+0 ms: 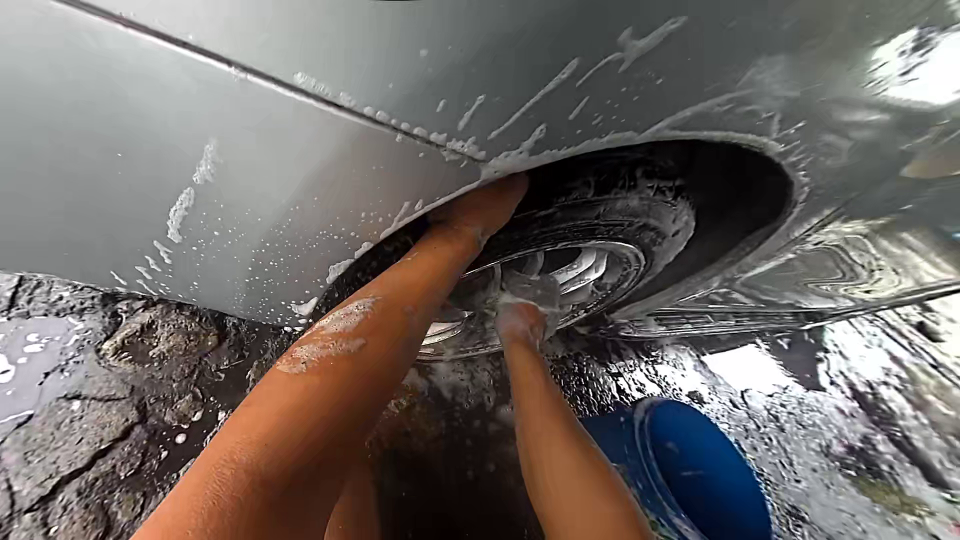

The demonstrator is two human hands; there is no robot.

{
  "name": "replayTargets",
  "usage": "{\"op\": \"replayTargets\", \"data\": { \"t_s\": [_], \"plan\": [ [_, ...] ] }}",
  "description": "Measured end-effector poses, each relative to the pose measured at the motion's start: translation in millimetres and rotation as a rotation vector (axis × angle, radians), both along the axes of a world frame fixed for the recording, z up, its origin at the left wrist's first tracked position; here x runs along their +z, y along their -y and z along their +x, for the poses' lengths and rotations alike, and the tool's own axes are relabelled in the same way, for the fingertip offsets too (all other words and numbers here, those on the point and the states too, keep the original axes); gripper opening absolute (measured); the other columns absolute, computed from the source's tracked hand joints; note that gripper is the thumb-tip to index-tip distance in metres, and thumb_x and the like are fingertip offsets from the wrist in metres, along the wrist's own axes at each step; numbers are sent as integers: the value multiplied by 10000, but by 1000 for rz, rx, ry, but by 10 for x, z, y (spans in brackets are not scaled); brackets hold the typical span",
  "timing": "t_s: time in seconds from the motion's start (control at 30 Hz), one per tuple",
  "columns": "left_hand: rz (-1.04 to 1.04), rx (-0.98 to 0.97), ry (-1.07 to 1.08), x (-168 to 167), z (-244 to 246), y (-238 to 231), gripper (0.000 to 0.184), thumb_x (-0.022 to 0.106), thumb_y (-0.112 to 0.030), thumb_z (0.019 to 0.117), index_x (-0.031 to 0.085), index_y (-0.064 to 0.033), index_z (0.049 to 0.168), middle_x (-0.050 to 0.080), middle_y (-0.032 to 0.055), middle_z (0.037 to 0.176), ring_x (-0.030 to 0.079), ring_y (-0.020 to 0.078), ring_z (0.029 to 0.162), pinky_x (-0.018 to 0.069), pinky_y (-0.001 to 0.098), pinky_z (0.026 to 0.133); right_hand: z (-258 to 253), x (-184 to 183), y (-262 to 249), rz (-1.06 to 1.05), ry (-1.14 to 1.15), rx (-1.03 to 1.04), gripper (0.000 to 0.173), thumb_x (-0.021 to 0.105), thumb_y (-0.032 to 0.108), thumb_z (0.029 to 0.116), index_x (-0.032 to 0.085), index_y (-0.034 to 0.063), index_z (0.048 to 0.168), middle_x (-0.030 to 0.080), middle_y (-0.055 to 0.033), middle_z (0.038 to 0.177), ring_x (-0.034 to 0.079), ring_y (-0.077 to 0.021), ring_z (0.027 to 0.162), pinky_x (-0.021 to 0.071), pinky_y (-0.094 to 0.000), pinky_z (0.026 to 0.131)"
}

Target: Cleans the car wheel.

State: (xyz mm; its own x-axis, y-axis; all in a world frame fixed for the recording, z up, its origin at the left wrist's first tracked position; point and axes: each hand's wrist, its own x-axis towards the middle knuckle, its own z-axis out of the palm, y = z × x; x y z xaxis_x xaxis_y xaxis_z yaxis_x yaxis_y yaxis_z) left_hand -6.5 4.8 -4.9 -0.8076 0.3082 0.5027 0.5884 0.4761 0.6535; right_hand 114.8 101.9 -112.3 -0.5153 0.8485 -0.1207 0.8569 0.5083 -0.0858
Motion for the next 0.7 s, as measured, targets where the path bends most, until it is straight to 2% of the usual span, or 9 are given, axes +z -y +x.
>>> {"op": "replayTargets", "data": {
  "t_s": [0.07, 0.13, 0.23, 0.3, 0.37, 0.43, 0.5, 0.6, 0.7],
  "plan": [
    [-11, 43, -22, 2, 29, 10, 456, 506, -465, 1007, 711, -154, 1268, 680, 156, 1321, 580, 338, 1318, 398, 622, 1085, 140, -70, -38, -80, -196, -34, 397, 478, 268, 1075, 710, -42, 1161, 679, -295, 1210, 622, -468, 1194, 451, -665, 1022],
    [-16, 77, -38, 3, 42, 23, 452, 506, -458, 1008, 711, -147, 1264, 678, 167, 1320, 579, 352, 1317, 398, 626, 1082, 399, -213, -71, -124, -300, -71, 413, 535, 311, 1053, 718, -55, 1102, 686, -302, 1161, 637, -473, 1144, 467, -676, 996],
    [15, 126, -90, -25, 30, 5, 437, 511, -445, 1001, 723, -141, 1232, 689, 175, 1292, 598, 361, 1289, 412, 634, 1060, 805, -86, -78, -39, -109, -5, 363, 564, 277, 1038, 740, -37, 1080, 699, -285, 1162, 638, -459, 1168, 471, -649, 1006],
    [38, 164, -108, -32, 24, 11, 429, 527, -439, 993, 732, -129, 1208, 697, 179, 1271, 608, 360, 1276, 422, 625, 1055, 942, 180, -166, 44, 10, 109, 323, 534, 195, 1056, 731, -52, 1127, 690, -307, 1185, 623, -494, 1188, 454, -667, 1020],
    [55, 197, -124, -63, 24, -13, 430, 535, -440, 982, 739, -119, 1182, 703, 178, 1256, 614, 356, 1269, 429, 622, 1049, 965, 393, -446, 149, -23, 193, 350, 564, 209, 1048, 686, -85, 1195, 649, -353, 1236, 586, -537, 1220, 418, -711, 1024],
    [36, 207, -97, -67, 8, -17, 456, 505, -452, 992, 724, -116, 1209, 687, 175, 1289, 593, 342, 1299, 418, 617, 1071, 929, 383, -882, 258, -227, 260, 487, 688, 279, 972, 620, -87, 1285, 588, -360, 1330, 525, -537, 1298, 377, -730, 1068],
    [-3, 197, -55, -37, 17, 7, 480, 461, -450, 1020, 699, -110, 1262, 659, 181, 1339, 560, 337, 1343, 401, 610, 1103, 886, 170, -1190, 268, -325, 277, 572, 737, 297, 927, 582, -45, 1359, 537, -334, 1417, 469, -500, 1375, 349, -702, 1124],
    [-34, 212, -16, 20, 46, 19, 486, 437, -437, 1024, 690, -100, 1267, 646, 186, 1355, 542, 342, 1359, 397, 619, 1104, 912, -248, -1174, 142, -129, 276, 466, 613, 295, 1001, 629, -50, 1315, 581, -337, 1368, 506, -496, 1346, 368, -687, 1114],
    [-59, 212, -32, -30, 68, -2, 484, 417, -427, 1039, 700, -97, 1252, 659, 180, 1337, 557, 334, 1345, 406, 621, 1101, 903, -546, -963, -197, 106, 220, 506, 424, 378, 1094, 629, 3, 1363, 617, -276, 1373, 547, -454, 1332, 392, -656, 1107]
  ]
}}
